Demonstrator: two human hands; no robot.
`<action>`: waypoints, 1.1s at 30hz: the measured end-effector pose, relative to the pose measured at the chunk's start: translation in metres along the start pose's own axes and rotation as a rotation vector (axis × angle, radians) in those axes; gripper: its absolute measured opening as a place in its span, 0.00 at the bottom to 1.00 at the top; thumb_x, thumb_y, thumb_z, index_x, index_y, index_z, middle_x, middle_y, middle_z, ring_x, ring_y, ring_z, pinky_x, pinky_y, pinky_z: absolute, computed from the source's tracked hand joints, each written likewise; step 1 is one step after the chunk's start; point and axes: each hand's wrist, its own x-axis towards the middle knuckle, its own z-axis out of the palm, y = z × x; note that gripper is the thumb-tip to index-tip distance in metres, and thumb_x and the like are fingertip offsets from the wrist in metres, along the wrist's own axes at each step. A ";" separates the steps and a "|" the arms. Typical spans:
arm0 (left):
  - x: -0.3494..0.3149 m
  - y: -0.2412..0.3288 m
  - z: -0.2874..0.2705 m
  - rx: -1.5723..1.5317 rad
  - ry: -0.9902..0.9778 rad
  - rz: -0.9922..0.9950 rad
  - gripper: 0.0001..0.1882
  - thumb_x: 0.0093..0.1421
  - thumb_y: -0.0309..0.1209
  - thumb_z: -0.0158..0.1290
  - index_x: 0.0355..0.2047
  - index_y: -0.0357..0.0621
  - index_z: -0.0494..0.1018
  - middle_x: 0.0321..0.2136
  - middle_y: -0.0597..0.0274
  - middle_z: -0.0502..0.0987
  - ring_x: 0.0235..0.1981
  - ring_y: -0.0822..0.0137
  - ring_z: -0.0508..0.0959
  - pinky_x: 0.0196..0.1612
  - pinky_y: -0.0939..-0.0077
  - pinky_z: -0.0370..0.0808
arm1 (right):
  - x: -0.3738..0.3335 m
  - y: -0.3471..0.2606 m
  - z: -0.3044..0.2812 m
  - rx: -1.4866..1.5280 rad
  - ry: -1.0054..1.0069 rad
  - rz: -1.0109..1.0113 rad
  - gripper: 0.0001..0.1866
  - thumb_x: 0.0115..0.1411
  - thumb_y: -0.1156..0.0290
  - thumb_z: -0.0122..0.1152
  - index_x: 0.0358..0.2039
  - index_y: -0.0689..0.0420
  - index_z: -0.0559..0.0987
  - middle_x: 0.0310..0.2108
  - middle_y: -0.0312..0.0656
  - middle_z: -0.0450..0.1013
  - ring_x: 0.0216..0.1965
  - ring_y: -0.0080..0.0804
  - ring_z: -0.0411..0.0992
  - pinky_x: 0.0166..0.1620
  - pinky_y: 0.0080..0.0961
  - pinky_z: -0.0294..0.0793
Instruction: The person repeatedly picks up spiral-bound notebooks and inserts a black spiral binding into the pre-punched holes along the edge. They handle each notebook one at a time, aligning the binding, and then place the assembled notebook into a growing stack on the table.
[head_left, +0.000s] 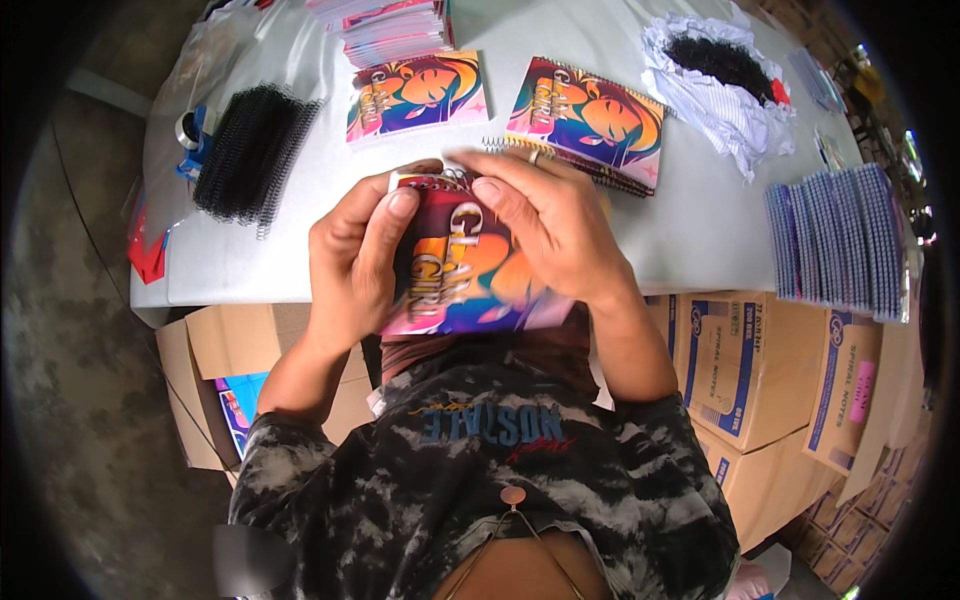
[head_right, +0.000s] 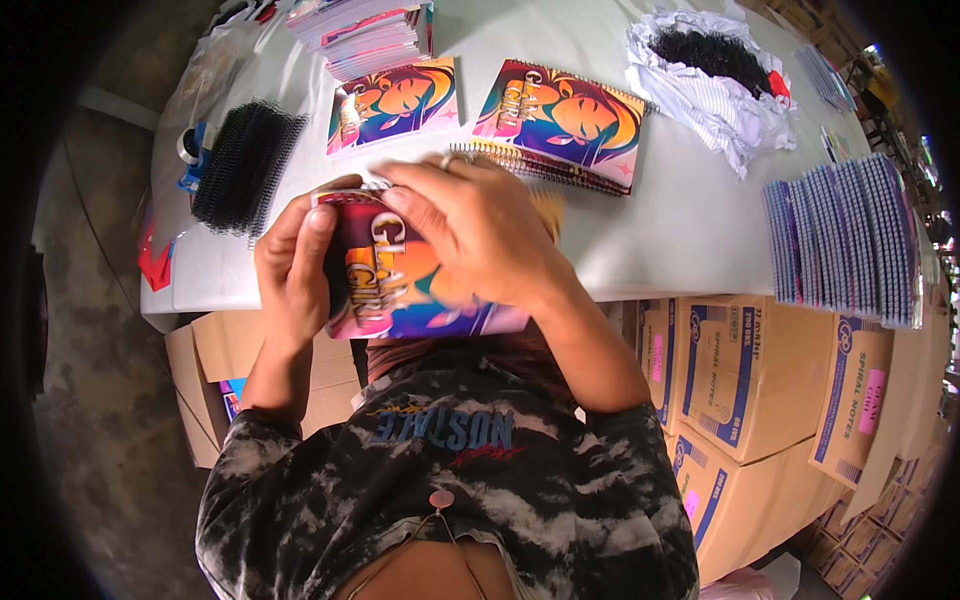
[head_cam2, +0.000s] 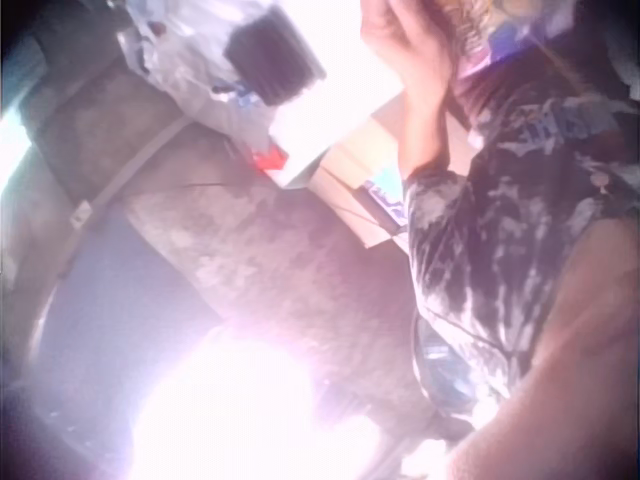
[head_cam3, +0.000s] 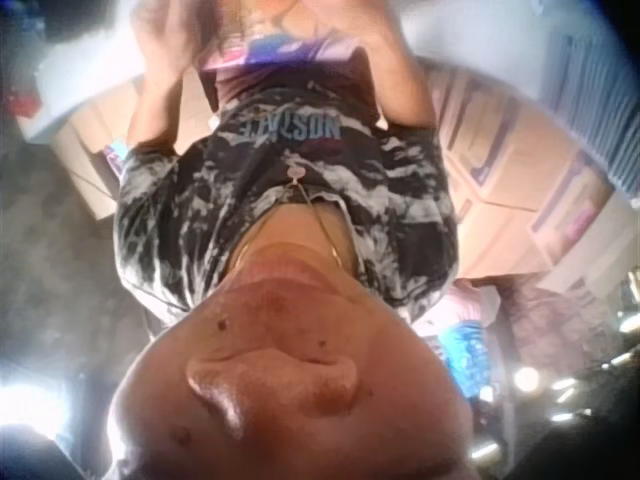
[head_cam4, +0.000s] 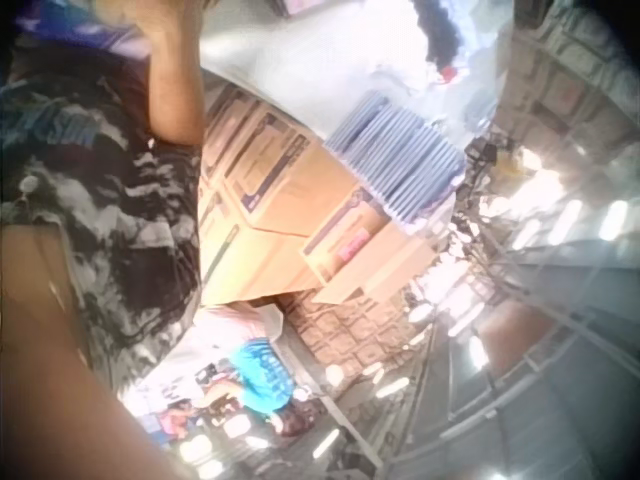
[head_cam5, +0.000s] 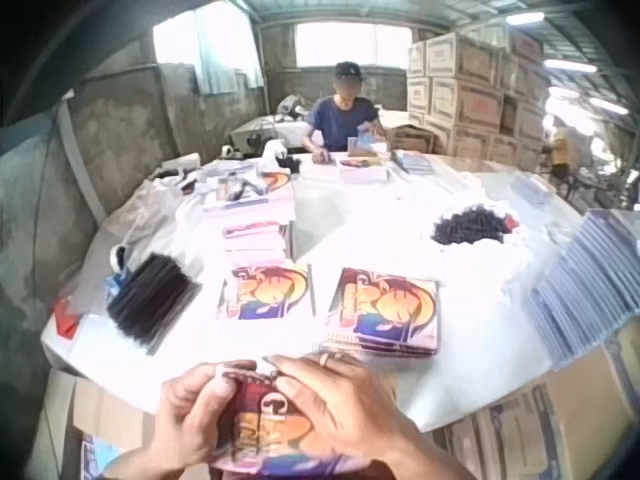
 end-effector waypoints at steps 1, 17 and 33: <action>0.003 -0.007 0.001 -0.066 0.022 -0.061 0.11 0.61 0.28 0.47 0.37 0.31 0.73 0.32 0.61 0.77 0.31 0.78 0.73 0.37 0.85 0.70 | -0.001 0.008 0.005 0.181 0.063 0.052 0.09 0.54 0.74 0.58 0.37 0.61 0.77 0.24 0.45 0.74 0.24 0.31 0.72 0.30 0.22 0.70; 0.037 -0.105 0.008 -0.400 -0.074 -0.129 0.07 0.54 0.20 0.54 0.35 0.35 0.74 0.30 0.61 0.77 0.31 0.76 0.76 0.35 0.82 0.74 | 0.001 0.063 0.009 0.197 0.084 0.372 0.11 0.49 0.75 0.62 0.34 0.63 0.77 0.26 0.43 0.74 0.25 0.23 0.69 0.32 0.21 0.69; 0.035 -0.120 0.014 -0.405 -0.062 -0.129 0.08 0.55 0.20 0.53 0.37 0.35 0.73 0.29 0.63 0.77 0.31 0.77 0.75 0.36 0.84 0.73 | -0.005 0.055 0.018 0.063 0.198 0.366 0.11 0.49 0.72 0.63 0.31 0.64 0.75 0.25 0.44 0.74 0.25 0.28 0.71 0.31 0.23 0.69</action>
